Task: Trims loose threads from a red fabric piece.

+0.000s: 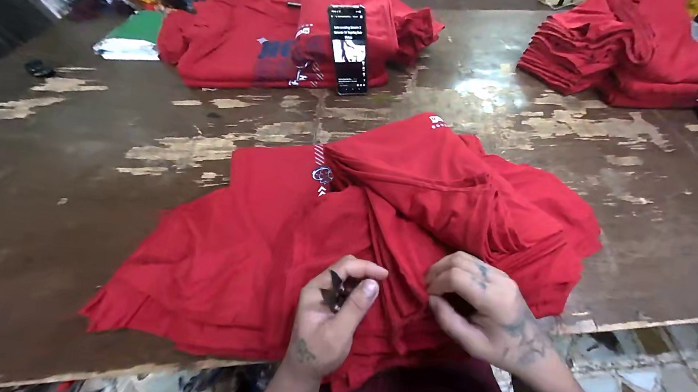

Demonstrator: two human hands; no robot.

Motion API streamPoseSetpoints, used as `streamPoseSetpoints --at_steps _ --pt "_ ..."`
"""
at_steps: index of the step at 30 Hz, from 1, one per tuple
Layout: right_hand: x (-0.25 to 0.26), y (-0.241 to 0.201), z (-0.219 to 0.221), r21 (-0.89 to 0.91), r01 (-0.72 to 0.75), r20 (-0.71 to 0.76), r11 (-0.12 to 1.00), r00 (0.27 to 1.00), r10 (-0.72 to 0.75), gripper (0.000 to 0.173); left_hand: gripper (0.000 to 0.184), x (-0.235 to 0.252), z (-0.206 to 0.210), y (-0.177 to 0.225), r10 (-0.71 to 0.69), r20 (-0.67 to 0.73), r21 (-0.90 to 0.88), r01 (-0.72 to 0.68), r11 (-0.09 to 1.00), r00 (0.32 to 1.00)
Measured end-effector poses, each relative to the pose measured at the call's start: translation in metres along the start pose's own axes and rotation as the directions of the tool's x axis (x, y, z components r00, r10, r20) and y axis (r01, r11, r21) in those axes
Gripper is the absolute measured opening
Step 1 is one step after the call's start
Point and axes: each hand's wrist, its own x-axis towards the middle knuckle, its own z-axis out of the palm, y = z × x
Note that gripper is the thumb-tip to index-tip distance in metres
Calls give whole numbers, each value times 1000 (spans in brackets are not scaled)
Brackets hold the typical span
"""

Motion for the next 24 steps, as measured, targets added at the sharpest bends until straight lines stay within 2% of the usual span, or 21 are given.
streamPoseSetpoints --at_steps 4,7,11,15,19,24 --pt "-5 7 -6 164 -16 -61 986 998 26 15 21 8 12 9 48 113 379 -87 921 992" --pt "-6 9 -7 217 -11 -53 976 998 23 16 30 12 24 12 7 196 500 -106 860 981" --pt "-6 10 -8 223 35 -7 974 999 -34 14 22 14 27 12 -1 284 499 -147 854 959" --pt "-4 10 -8 192 65 29 979 997 -72 14 24 15 12 13 8 371 409 -171 897 928" --pt "-2 3 -5 94 -5 70 996 998 -1 29 21 10 10 18 27 326 454 -182 872 945" --pt "-4 -5 -1 -31 42 60 999 997 -40 20 19 4 15 25 20 259 490 -149 859 966"
